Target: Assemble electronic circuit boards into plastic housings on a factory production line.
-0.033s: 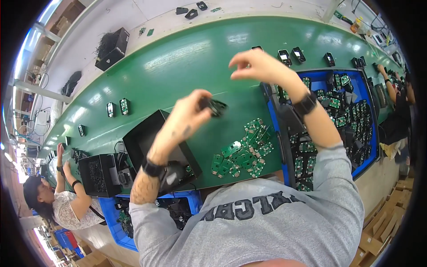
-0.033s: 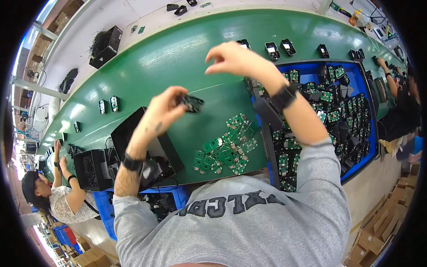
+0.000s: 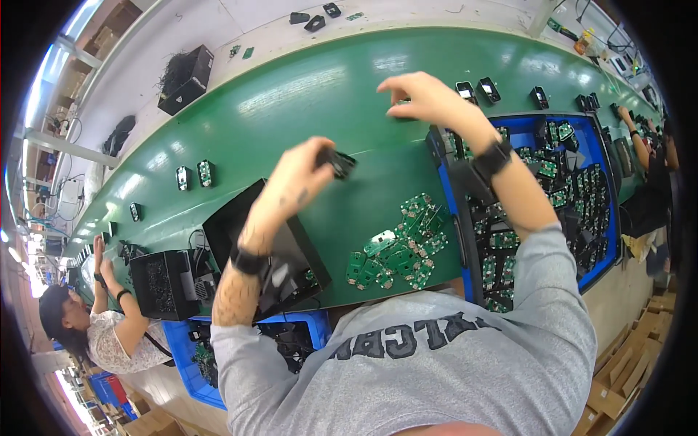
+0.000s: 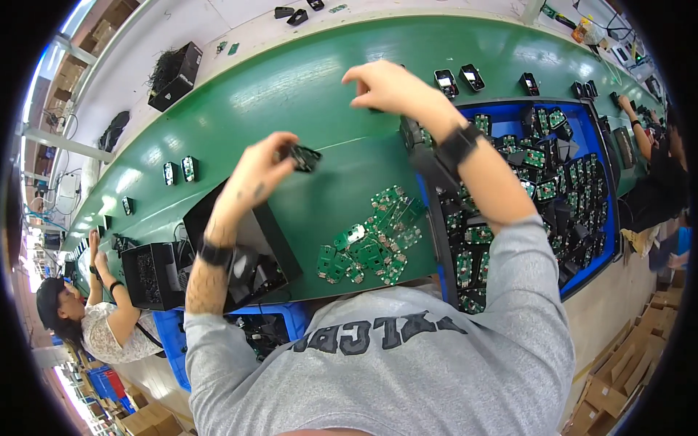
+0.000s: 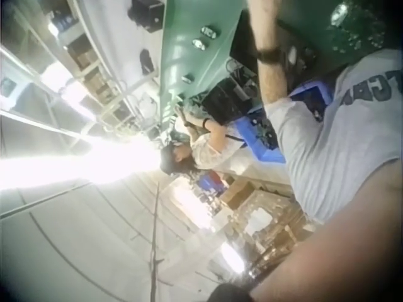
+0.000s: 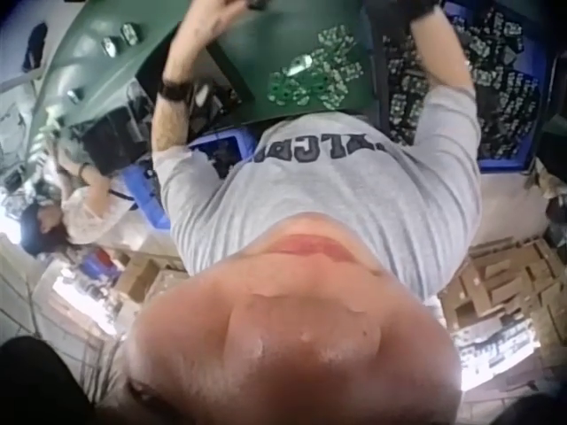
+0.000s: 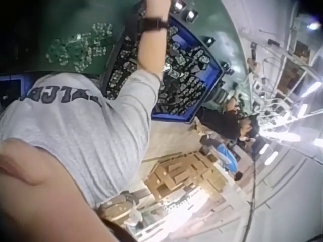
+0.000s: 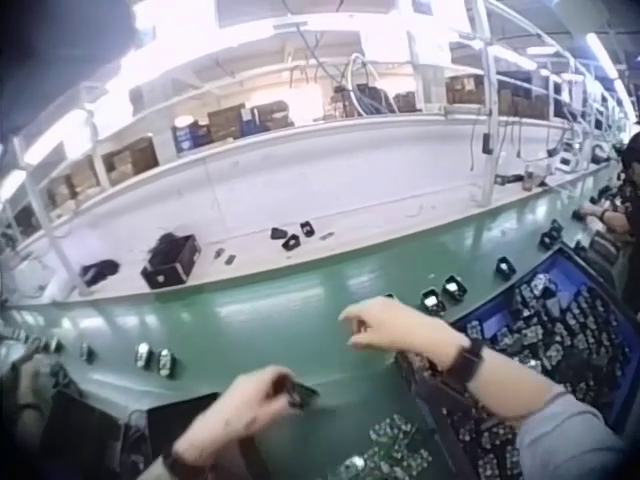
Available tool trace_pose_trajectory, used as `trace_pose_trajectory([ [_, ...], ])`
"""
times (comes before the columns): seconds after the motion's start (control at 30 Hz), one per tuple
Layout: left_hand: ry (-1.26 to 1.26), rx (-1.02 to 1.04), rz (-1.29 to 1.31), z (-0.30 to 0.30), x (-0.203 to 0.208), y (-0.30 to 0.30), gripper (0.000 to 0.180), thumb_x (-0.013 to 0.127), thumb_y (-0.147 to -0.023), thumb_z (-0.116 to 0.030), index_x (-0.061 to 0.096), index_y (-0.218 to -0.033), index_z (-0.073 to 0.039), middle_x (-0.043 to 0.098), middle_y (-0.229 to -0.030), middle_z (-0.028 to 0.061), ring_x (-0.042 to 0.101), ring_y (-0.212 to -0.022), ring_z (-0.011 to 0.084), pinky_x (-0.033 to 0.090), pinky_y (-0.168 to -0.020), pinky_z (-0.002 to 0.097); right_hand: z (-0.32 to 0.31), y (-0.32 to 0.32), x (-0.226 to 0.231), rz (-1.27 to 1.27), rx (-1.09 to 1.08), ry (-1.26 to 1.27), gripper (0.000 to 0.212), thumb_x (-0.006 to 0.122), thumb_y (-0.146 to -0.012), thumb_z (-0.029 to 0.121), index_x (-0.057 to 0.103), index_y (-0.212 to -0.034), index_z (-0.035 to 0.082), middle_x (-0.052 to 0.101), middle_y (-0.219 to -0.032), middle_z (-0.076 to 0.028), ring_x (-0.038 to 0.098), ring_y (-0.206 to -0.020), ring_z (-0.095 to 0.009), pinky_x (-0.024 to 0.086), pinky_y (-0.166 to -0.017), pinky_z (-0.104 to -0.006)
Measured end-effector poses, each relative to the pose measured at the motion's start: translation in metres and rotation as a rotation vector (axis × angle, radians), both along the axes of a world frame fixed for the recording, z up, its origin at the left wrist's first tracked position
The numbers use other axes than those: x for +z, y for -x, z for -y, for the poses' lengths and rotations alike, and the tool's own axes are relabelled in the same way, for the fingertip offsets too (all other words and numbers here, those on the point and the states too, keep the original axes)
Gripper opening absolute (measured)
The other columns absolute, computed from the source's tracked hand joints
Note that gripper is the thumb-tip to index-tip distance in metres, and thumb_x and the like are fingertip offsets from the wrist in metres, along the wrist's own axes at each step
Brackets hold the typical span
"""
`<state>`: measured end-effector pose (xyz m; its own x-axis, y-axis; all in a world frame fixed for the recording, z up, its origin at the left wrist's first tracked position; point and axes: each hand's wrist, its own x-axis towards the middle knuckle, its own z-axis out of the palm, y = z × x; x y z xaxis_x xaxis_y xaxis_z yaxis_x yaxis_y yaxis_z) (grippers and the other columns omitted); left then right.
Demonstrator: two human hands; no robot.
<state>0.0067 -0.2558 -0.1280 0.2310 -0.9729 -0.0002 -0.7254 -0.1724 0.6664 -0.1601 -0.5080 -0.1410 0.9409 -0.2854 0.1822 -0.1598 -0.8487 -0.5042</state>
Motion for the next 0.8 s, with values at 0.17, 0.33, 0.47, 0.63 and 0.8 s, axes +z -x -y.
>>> trace_pose_trajectory([
  [0.17,-0.217,0.055,0.407,0.038,-0.043,-0.117,0.038,0.06,-0.076,-0.008,0.065,-0.113,-0.001,0.067,-0.102,0.022,0.064,-0.098,0.0366,0.05,-0.088,0.0394,0.023,-0.038,-0.033,-0.54,0.021,0.404,0.064,0.079,-0.063,0.014,0.06,-0.124,0.011,0.067,-0.108,-0.015,0.065,-0.101,-0.032,0.055,-0.081,-0.0436],
  [0.33,-0.244,0.091,0.454,0.051,-0.07,-0.138,0.041,0.055,-0.075,-0.001,0.067,-0.114,-0.006,0.067,-0.108,0.0201,0.062,-0.104,0.0354,0.05,-0.092,0.0403,0.02,-0.056,-0.052,-0.405,-0.053,0.332,0.044,0.076,-0.066,0.035,0.067,-0.085,-0.003,0.069,-0.087,-0.022,0.067,-0.083,-0.037,0.055,-0.076,-0.0434],
  [0.47,-0.346,0.2,0.537,0.051,-0.069,-0.123,0.046,0.056,-0.08,-0.006,0.057,-0.126,-0.003,0.058,-0.125,0.0217,0.06,-0.109,0.0387,0.049,-0.094,0.0431,0.004,-0.075,-0.059,-0.265,-0.158,0.15,0.052,0.076,-0.07,0.045,0.067,-0.083,-0.004,0.068,-0.086,-0.023,0.067,-0.084,-0.038,0.055,-0.077,-0.0441],
  [0.63,0.16,0.358,0.68,0.017,-0.066,-0.101,0.054,0.06,-0.086,-0.016,0.045,-0.135,0.001,0.048,-0.137,0.0242,0.056,-0.113,0.0425,0.049,-0.094,0.0438,-0.002,-0.08,-0.039,-0.211,-0.261,0.201,0.06,0.064,-0.08,0.058,0.067,-0.084,-0.002,0.068,-0.084,-0.022,0.067,-0.081,-0.038,0.054,-0.076,-0.0446],
  [0.8,0.195,0.164,-0.201,-0.006,-0.006,0.014,0.053,0.06,-0.09,-0.008,0.043,-0.14,-0.003,0.051,-0.135,0.0177,0.06,-0.112,0.0263,0.052,-0.088,0.0356,0.054,-0.033,-0.059,-0.224,-0.645,0.369,0.035,0.062,-0.083,0.036,0.071,-0.096,0.004,0.068,-0.104,-0.019,0.066,-0.099,-0.034,0.054,-0.081,-0.0466],
])
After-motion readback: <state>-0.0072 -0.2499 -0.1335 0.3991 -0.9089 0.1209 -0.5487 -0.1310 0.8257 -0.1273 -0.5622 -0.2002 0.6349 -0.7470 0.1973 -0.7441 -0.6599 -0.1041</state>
